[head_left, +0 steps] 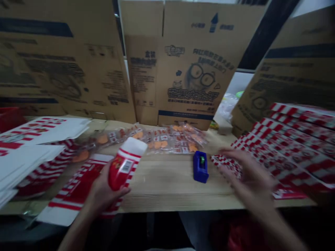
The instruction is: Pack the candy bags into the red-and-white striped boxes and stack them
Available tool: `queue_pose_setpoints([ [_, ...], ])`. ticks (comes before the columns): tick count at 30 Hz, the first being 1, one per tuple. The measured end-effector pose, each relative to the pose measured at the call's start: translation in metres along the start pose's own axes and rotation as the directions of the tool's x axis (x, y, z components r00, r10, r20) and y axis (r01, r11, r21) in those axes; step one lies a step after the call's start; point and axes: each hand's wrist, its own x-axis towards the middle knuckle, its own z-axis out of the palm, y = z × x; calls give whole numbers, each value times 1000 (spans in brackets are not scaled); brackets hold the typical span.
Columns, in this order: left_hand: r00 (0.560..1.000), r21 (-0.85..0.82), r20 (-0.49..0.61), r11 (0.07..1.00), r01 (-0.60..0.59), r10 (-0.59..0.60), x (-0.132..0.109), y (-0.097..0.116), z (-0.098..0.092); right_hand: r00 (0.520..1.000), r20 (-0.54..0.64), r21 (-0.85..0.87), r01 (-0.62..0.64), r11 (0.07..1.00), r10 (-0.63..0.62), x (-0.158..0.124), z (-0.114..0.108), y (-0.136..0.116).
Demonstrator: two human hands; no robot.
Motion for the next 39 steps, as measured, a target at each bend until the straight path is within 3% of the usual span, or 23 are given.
queue_pose_setpoints([
  [2,996,-119,88,993,-12,23,-5,19,14,929,333,312,-267,912,159,-27,70,-6],
  [4,994,-241,79,969,-56,77,-9,36,34,814,548,502,-503,703,191,-46,128,-13],
  [6,992,-337,69,939,-77,106,-13,46,53,747,650,625,-631,459,141,-56,166,-22],
  [8,994,-382,57,921,-68,97,-17,48,67,735,667,689,-670,277,118,-59,183,-31],
  [12,996,-471,56,881,-33,67,-22,39,75,732,661,716,-681,152,166,-61,183,-34],
  [18,963,-769,262,589,250,-68,-19,28,75,679,715,678,-732,71,169,-70,178,-11],
  [23,917,-807,394,453,378,-63,-24,36,82,616,741,650,-758,-52,266,-75,179,-10],
  [27,883,-838,463,286,465,-79,-27,44,87,588,739,642,-763,-79,330,-77,181,-15],
  [32,857,-845,480,164,509,-189,-24,39,90,564,747,626,-775,-89,351,-79,186,-12],
  [35,847,-841,496,135,523,-191,-20,30,88,562,780,597,-801,-56,274,-78,187,-5],
  [39,866,-844,439,219,489,-241,-20,24,87,541,814,560,-828,-36,211,-81,191,3],
])
